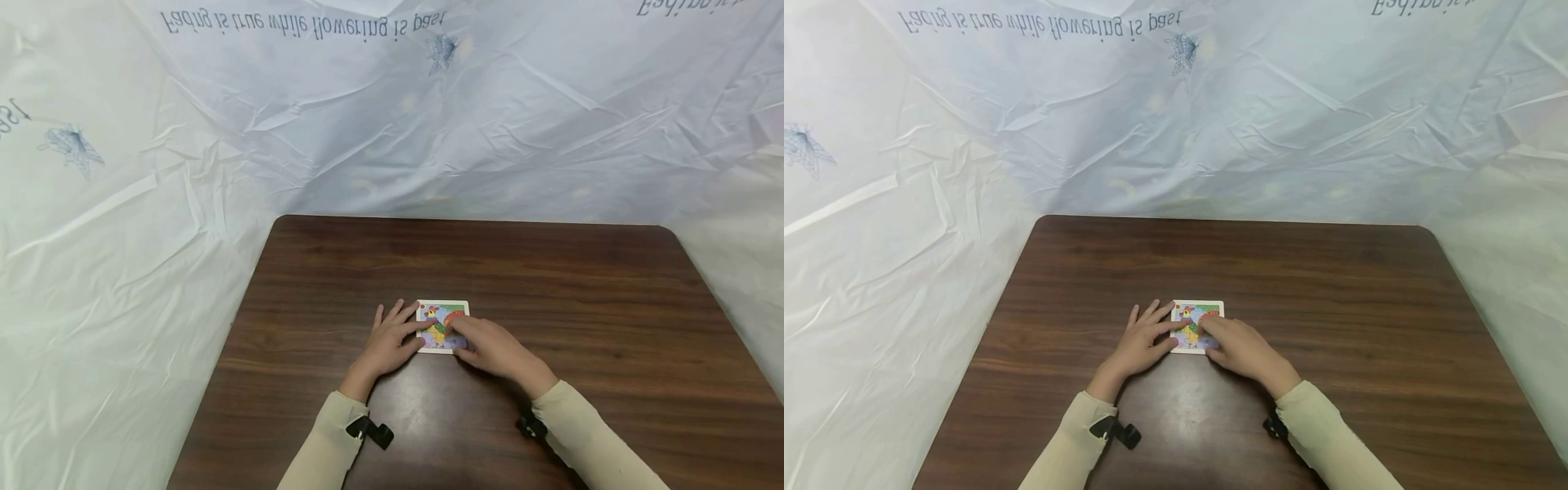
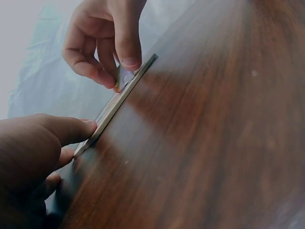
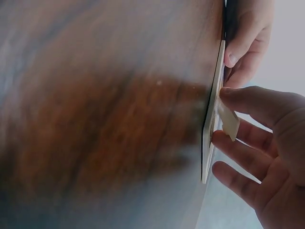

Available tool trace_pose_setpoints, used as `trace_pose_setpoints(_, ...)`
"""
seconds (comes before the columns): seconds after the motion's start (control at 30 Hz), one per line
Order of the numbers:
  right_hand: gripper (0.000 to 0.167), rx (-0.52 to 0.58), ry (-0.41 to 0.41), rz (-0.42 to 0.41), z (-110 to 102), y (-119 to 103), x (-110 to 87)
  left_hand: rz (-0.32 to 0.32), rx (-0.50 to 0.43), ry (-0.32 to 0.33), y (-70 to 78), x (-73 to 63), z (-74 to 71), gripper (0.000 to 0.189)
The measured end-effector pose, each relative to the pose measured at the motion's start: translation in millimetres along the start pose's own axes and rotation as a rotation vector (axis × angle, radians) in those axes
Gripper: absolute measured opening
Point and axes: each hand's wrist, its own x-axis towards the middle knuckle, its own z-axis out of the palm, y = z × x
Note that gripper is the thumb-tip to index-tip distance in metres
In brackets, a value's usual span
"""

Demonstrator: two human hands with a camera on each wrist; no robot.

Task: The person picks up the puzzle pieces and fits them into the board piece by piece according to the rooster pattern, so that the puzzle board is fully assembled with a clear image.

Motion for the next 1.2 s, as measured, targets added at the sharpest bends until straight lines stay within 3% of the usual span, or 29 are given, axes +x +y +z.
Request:
trace_pose_setpoints(0.5, 0.019, 0.019, 0.025, 0.033, 4, 2, 0.8, 0.007, -0.011, 0.007, 1.0, 0.3, -1.1, 0.041)
trace_pose_setpoints(0.8, 0.038, 0.062, -0.008, 0.090, 3, 1, 6.0, -0.017, -0.010, 0.002, -1.3, -1.1, -2.5, 0.040)
trace_pose_setpoints(0.93, 0.033, 0.054, 0.001, 0.097, 2, 3, -1.1, -0.013, -0.006, 0.000, 0.5, -0.8, -0.7, 0.040)
trace_pose_setpoints(1.1, 0.028, 0.045, 0.081, 0.069, 0, 7, -13.3, -0.001, 0.001, 0.005, 1.2, -0.6, 0.7, 0.041)
trace_pose_setpoints(1.2, 0.025, 0.006, 0.054, 0.072, -3, 5, -17.9, 0.001, 0.008, 0.003, 1.9, 0.4, -0.2, 0.041)
